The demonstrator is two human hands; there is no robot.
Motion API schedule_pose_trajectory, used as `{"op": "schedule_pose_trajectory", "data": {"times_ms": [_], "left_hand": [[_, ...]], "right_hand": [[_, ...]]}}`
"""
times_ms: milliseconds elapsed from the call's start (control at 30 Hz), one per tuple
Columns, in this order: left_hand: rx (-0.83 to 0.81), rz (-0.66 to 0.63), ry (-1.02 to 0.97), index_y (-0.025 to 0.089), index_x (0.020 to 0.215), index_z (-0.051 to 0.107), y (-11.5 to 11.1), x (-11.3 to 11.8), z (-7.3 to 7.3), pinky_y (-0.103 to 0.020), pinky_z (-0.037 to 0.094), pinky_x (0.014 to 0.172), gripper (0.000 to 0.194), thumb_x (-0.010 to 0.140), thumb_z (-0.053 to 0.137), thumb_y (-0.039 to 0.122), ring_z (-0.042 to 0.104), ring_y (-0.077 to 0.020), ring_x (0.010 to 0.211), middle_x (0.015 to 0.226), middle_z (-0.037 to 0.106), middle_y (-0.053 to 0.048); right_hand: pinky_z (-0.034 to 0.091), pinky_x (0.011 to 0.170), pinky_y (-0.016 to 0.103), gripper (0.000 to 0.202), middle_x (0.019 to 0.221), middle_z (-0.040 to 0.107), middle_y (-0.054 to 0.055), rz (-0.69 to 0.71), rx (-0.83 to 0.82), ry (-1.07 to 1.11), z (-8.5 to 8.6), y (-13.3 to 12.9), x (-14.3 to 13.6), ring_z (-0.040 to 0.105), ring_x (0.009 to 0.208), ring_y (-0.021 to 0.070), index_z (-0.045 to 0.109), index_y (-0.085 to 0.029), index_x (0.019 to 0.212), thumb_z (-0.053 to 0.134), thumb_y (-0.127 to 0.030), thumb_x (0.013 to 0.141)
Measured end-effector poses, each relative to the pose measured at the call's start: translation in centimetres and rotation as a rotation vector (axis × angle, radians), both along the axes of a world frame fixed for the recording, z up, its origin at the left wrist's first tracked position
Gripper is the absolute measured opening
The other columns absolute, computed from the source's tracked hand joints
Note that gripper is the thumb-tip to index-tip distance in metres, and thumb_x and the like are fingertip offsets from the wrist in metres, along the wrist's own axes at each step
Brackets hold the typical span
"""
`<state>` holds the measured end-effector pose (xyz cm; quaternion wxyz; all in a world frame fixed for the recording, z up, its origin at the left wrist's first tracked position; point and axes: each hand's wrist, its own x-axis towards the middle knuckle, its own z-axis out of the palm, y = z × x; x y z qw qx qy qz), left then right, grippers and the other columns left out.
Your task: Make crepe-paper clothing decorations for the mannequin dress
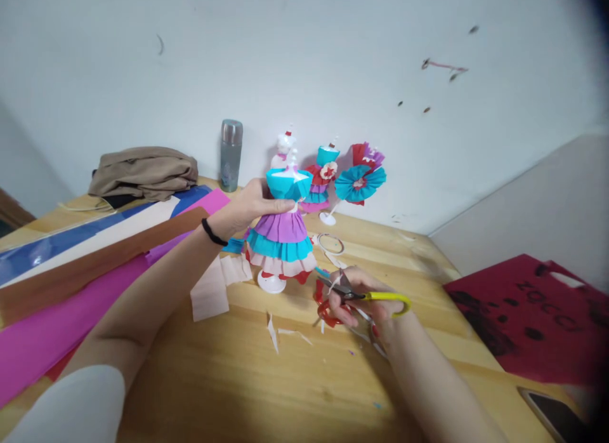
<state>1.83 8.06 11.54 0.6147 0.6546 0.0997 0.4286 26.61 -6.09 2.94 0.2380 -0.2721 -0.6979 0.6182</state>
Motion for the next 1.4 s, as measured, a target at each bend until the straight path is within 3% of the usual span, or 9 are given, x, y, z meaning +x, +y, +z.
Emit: {"op": "schedule_pose_trajectory", "data": {"times_ms": [100,167,367,500,633,800,967,1100,1400], "left_hand": [[0.091,0.033,0.086,0.015,0.095,0.072,-0.3,0.4,-0.3,-0.031,0.055,0.080,0.033,0.072,0.084,0.036,0.066,-0.0173,0.083,0.092,0.072,-0.004],[0.160,0.075,0.173,0.014,0.095,0.072,-0.8,0.7,-0.3,-0.031,0.055,0.078,0.033,0.075,0.081,0.037,0.067,-0.0183,0.082,0.091,0.073,-0.005],[0.277,0.161,0.255,0.015,0.099,0.069,-2.6,1.5,-0.1,-0.031,0.056,0.077,0.036,0.076,0.079,0.041,0.068,-0.0207,0.086,0.096,0.074,-0.007],[0.352,0.226,0.293,0.016,0.099,0.070,-3.9,1.9,0.4,-0.033,0.056,0.077,0.036,0.076,0.077,0.043,0.068,-0.0221,0.087,0.098,0.075,-0.008],[0.415,0.357,0.355,0.018,0.101,0.070,-5.2,2.1,0.4,-0.032,0.054,0.072,0.032,0.077,0.075,0.040,0.066,-0.0208,0.082,0.092,0.073,-0.006],[0.405,0.436,0.393,0.020,0.098,0.069,-5.5,2.5,-0.5,-0.031,0.049,0.067,0.031,0.074,0.078,0.039,0.061,-0.0187,0.073,0.077,0.066,-0.001],[0.402,0.395,0.389,0.019,0.099,0.067,-5.1,2.6,-0.8,-0.029,0.044,0.065,0.036,0.074,0.080,0.041,0.056,-0.0163,0.069,0.077,0.064,-0.001],[0.435,0.383,0.385,0.017,0.095,0.067,-4.9,2.6,-0.8,-0.027,0.042,0.063,0.038,0.074,0.080,0.045,0.052,-0.0146,0.067,0.077,0.063,-0.001],[0.385,0.219,0.190,0.015,0.087,0.065,-4.4,2.6,-1.0,-0.028,0.045,0.068,0.040,0.084,0.067,0.055,0.057,-0.0155,0.074,0.080,0.064,-0.003]], "right_hand": [[0.031,0.041,0.025,0.060,0.052,0.049,-0.004,-0.164,-0.004,0.377,0.3,-0.4,-0.9,0.039,0.041,0.0120,0.063,-0.021,0.096,0.067,-0.072,0.066],[0.030,0.041,0.025,0.055,0.054,0.050,-0.004,-0.243,0.034,0.461,1.3,-0.7,-1.9,0.037,0.041,0.0118,0.064,-0.022,0.102,0.070,-0.066,0.068],[0.036,0.048,0.029,0.036,0.066,0.055,-0.002,-0.838,0.292,0.285,8.4,-2.2,-4.2,0.048,0.053,0.0151,0.060,-0.026,0.100,0.077,-0.043,0.074],[0.040,0.052,0.030,0.040,0.071,0.056,-0.002,-1.086,0.524,0.172,13.2,-1.8,-4.7,0.049,0.056,0.0138,0.057,-0.026,0.096,0.083,-0.042,0.070],[0.040,0.057,0.031,0.045,0.076,0.055,-0.001,-1.078,0.693,-0.019,15.9,0.1,-5.4,0.051,0.066,0.0159,0.055,-0.027,0.096,0.083,-0.047,0.068],[0.033,0.055,0.029,0.043,0.064,0.049,-0.003,-1.029,0.734,-0.232,16.6,2.0,-6.4,0.045,0.061,0.0142,0.056,-0.023,0.089,0.081,-0.051,0.069],[0.028,0.052,0.026,0.027,0.062,0.044,-0.005,-1.047,0.771,-0.291,16.8,2.2,-6.5,0.041,0.056,0.0108,0.054,-0.023,0.087,0.076,-0.033,0.075],[0.031,0.051,0.025,0.017,0.065,0.051,-0.005,-1.027,0.711,-0.249,17.1,2.2,-6.6,0.044,0.054,0.0091,0.052,-0.022,0.081,0.067,-0.018,0.074],[0.029,0.042,0.024,0.017,0.057,0.052,-0.007,-1.039,0.721,-0.200,17.3,2.7,-6.3,0.042,0.043,0.0081,0.057,-0.020,0.079,0.060,-0.014,0.064]]}}
